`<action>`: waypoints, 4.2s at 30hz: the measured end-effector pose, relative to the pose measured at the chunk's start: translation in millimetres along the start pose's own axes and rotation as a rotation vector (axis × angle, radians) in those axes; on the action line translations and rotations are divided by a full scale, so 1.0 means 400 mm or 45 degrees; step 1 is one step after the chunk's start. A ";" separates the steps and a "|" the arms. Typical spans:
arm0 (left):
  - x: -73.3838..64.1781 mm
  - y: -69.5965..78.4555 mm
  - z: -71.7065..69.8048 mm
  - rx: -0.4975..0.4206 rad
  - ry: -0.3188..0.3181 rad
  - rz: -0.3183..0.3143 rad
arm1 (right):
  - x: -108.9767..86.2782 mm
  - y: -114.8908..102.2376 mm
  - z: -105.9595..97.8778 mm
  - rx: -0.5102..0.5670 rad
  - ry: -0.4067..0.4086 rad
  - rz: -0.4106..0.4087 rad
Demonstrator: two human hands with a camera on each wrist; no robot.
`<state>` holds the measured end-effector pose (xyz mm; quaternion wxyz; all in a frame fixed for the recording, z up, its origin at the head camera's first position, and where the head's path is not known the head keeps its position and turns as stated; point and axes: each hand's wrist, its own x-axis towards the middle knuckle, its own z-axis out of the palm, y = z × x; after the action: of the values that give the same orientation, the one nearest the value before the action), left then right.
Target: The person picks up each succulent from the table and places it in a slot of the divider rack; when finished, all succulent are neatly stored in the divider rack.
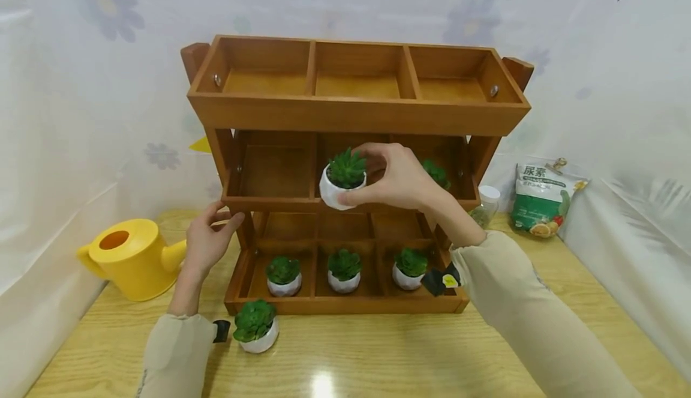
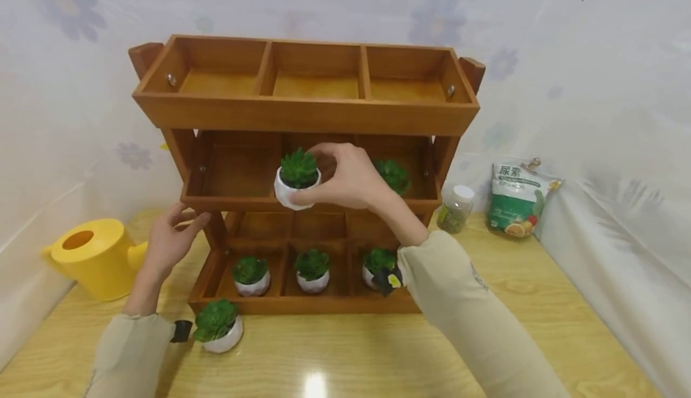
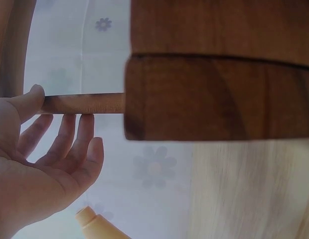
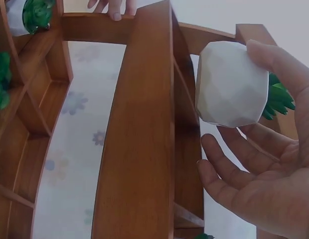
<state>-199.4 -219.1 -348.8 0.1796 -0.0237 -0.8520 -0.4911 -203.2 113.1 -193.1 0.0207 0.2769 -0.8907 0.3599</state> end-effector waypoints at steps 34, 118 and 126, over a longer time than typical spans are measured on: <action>-0.002 -0.001 -0.002 0.015 -0.015 -0.013 | 0.136 0.030 0.014 -0.103 -0.050 0.158; 0.000 -0.008 -0.006 0.007 -0.005 -0.004 | -0.150 0.039 0.486 0.636 -0.194 -0.022; 0.002 -0.005 -0.005 0.014 -0.021 -0.015 | -0.156 0.043 0.526 0.557 -0.174 -0.008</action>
<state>-199.9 -221.8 -349.4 0.1698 -0.0217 -0.8562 -0.4874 -124.8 15.8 -374.4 -0.0989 0.3012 -0.7900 0.5249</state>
